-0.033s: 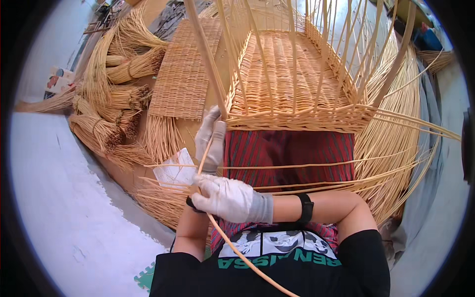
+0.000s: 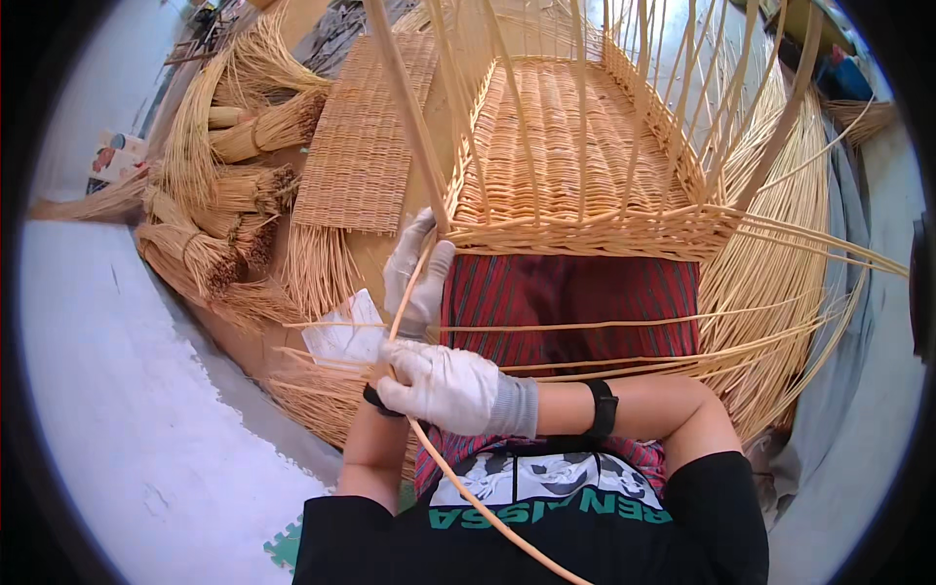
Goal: Weave a wicker basket using long wooden strips.
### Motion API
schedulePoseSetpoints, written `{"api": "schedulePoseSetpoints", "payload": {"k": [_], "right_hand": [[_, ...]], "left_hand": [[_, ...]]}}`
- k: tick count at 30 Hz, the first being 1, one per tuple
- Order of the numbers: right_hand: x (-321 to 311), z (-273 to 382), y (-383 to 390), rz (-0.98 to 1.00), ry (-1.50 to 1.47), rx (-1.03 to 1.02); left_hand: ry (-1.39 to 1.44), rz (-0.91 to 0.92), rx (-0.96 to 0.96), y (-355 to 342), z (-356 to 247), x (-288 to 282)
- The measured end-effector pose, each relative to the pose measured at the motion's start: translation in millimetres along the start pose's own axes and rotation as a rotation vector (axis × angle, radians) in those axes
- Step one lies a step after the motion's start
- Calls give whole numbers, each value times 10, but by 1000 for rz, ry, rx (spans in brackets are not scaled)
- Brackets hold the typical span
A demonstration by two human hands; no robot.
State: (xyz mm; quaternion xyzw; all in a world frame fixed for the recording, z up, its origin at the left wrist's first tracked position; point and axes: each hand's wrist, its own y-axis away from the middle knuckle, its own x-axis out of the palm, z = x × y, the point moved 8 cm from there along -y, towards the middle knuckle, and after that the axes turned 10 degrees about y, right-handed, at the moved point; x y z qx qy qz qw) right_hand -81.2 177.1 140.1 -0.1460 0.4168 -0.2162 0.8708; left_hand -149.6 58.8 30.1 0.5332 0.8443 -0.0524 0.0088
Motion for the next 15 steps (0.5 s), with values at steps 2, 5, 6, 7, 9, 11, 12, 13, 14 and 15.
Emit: {"api": "schedulePoseSetpoints", "payload": {"k": [2, 5, 6, 7, 9, 11, 12, 13, 14, 15], "right_hand": [[16, -11, -42, 27, -9, 23], [-61, -13, -115, -45, -18, 34], [-138, -7, -129, -146, -19, 29], [-126, -26, -104, -61, 4, 63], [-236, -4, -41, -94, 66, 63], [-300, 30, -28, -123, 122, 46], [-278, 15, -24, -76, 155, 67], [-247, -43, 3, -30, 192, 107], [-184, -10, -20, 17, 209, 116], [-222, 60, -11, -154, 251, 26]], "left_hand": [[-122, 26, 30, -35, -113, -19], [-276, 96, 149, -86, -141, -68], [-306, 145, 234, -113, -162, -66], [-299, 138, 239, -171, -215, -128], [-310, 327, 206, -259, -290, -130], [-74, 281, 81, -520, -179, -256], [164, 261, -49, -613, -73, -278], [585, 189, -89, -672, -384, 44], [580, 170, -85, -681, -300, 23], [632, 266, -129, -702, -118, 87]]}}
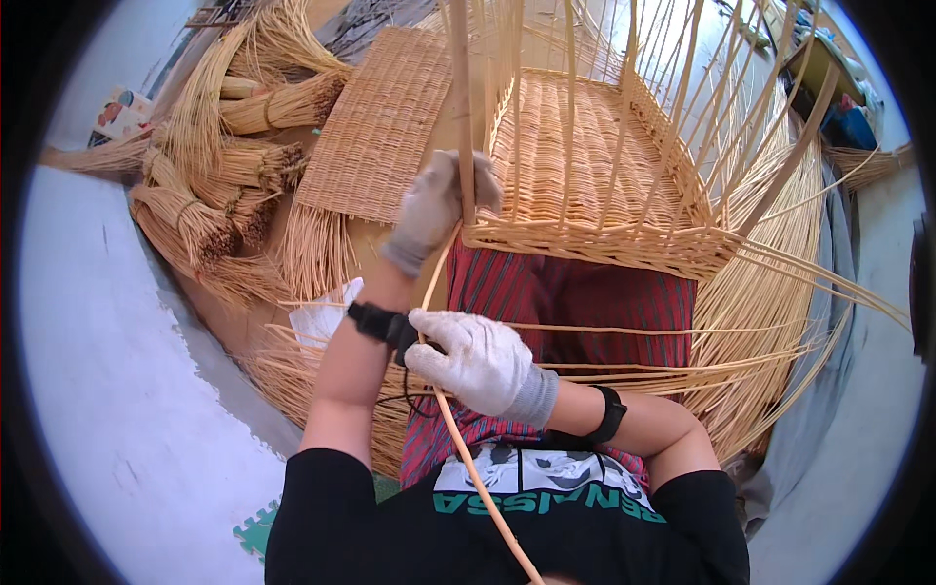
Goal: Weave a wicker basket using long wooden strips.
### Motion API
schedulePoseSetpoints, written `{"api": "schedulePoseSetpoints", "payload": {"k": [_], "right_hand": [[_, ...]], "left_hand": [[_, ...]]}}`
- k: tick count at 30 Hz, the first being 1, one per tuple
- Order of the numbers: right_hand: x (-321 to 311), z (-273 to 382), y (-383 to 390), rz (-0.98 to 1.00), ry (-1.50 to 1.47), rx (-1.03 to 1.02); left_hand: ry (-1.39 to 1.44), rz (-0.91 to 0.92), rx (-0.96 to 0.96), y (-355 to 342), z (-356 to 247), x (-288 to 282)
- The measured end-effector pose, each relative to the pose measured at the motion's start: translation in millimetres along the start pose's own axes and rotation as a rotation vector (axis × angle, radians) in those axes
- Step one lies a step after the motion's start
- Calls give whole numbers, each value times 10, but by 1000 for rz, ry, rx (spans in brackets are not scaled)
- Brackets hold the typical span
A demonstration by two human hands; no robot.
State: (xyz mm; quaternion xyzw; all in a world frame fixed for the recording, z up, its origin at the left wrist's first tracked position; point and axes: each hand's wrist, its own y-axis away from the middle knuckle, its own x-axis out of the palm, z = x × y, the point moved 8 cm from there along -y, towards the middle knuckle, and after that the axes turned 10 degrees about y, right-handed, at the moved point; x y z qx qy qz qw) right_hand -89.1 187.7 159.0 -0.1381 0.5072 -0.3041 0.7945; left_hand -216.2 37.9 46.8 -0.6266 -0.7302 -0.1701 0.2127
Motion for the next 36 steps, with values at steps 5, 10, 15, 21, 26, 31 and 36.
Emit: {"api": "schedulePoseSetpoints", "payload": {"k": [5, 10, 15, 21, 26, 31, 36], "right_hand": [[-131, 20, 77, -113, 69, -68], [-271, -193, 287, -100, 236, -15], [-647, -906, 602, -269, 260, 371], [-593, -2013, 816, -533, -250, 880], [-493, -2229, 1042, -522, -370, 978], [-477, -2133, 1024, -503, -438, 1005], [-520, -1980, 1007, -480, -415, 967]], "left_hand": [[-14, -61, -10, -74, 179, 89], [30, -129, -35, -100, 198, 104], [-8, -152, -33, -59, 155, 18], [-21, -68, -54, -43, 158, 22], [10, 30, -162, -65, 226, -52], [-318, 171, -14, 18, -33, 3], [-553, 130, -53, -41, -2, -105]]}}
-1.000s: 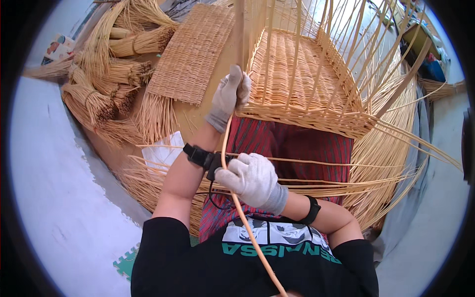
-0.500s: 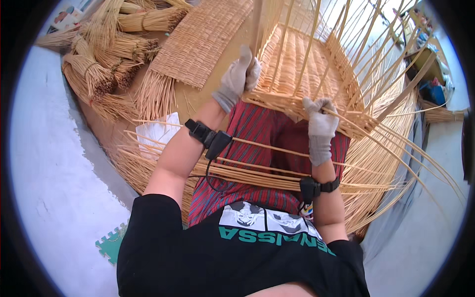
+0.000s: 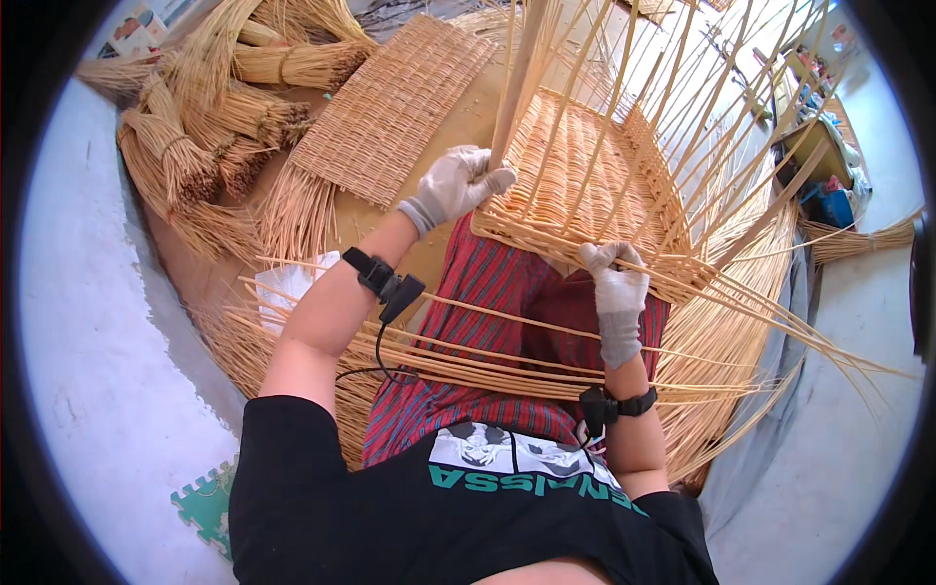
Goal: Weave a wicker basket using long wooden strips.
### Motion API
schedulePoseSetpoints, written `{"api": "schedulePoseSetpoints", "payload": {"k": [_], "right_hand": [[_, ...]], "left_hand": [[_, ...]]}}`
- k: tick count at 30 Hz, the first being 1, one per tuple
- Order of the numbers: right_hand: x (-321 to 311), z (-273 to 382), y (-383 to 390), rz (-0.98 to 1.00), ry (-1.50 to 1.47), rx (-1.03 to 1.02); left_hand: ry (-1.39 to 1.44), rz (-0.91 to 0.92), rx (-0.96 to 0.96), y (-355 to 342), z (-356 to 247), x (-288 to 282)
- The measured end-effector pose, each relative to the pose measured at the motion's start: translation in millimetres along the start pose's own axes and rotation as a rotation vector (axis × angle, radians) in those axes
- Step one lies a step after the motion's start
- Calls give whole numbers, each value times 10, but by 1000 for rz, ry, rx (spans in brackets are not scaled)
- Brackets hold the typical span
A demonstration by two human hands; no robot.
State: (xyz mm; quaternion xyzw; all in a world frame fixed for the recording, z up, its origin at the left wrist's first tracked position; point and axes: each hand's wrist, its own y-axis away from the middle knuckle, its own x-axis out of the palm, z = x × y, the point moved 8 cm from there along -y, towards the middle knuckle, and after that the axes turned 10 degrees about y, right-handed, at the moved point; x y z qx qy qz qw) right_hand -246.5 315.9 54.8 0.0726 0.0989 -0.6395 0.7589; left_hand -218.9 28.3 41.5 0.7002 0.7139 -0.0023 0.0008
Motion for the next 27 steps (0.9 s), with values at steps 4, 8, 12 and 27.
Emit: {"api": "schedulePoseSetpoints", "payload": {"k": [4, 8, 12, 27], "right_hand": [[-4, 52, -44, -18, 53, 46], [14, -44, -154, -12, 7, 3], [67, 108, -134, 15, 142, 3], [611, 1302, -358, 74, 290, -537]], "left_hand": [[78, 51, -164, 28, 19, 58], [163, 131, -16, 130, -92, 154], [167, -118, -79, 203, 24, 187], [-114, -343, -98, 263, 85, 120]]}}
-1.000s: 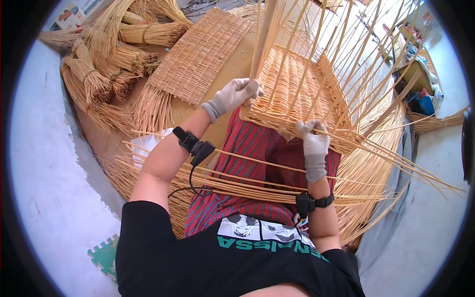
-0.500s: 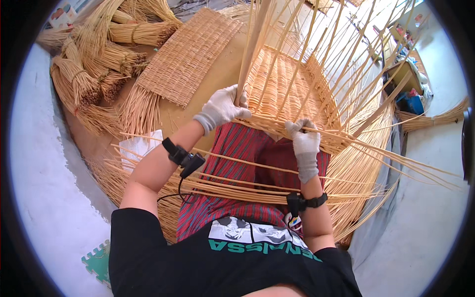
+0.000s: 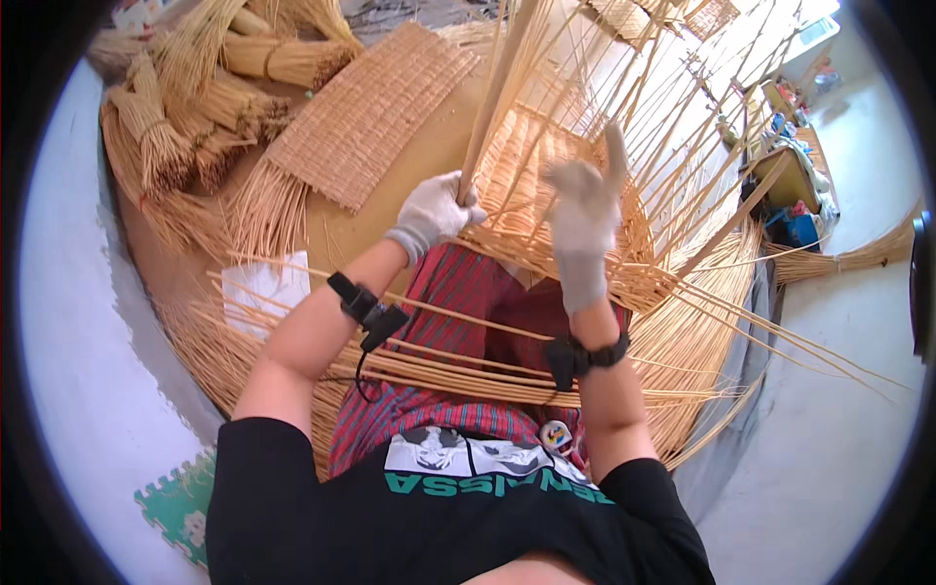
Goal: Weave a wicker basket using long wooden strips.
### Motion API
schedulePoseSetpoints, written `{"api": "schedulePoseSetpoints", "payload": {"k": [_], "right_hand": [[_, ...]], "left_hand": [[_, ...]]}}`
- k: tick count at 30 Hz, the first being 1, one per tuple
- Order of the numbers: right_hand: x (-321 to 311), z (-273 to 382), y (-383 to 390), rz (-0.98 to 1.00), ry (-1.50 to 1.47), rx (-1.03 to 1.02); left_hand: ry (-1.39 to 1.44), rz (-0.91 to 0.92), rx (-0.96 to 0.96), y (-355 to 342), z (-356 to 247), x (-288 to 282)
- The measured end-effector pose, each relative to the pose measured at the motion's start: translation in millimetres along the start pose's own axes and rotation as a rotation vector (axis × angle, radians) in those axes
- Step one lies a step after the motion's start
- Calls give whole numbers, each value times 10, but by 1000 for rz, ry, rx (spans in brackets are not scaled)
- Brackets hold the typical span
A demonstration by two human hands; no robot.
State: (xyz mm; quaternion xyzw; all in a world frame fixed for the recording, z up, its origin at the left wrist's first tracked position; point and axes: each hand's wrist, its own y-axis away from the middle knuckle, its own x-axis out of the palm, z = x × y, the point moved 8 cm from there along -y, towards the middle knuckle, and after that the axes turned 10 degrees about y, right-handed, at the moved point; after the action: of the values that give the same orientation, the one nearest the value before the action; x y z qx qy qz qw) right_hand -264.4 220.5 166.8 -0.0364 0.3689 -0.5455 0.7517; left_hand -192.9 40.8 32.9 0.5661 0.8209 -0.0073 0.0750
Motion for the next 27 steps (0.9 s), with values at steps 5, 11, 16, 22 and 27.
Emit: {"api": "schedulePoseSetpoints", "payload": {"k": [5, 11, 16, 22, 27], "right_hand": [[-219, -784, 981, -182, -442, 94], [-192, -591, 976, -250, -405, 376], [-281, -766, 975, -54, -514, 400], [-1234, -1631, 1100, -374, -492, 424], [-1007, -1501, 1060, -254, -646, 506]], "left_hand": [[75, 30, -7, -139, 71, 0], [-339, -177, -98, -85, -117, -62], [-440, -261, -106, -93, -256, -112], [77, -171, -58, -7, -136, 105], [-179, -264, 357, 139, -553, 448]]}}
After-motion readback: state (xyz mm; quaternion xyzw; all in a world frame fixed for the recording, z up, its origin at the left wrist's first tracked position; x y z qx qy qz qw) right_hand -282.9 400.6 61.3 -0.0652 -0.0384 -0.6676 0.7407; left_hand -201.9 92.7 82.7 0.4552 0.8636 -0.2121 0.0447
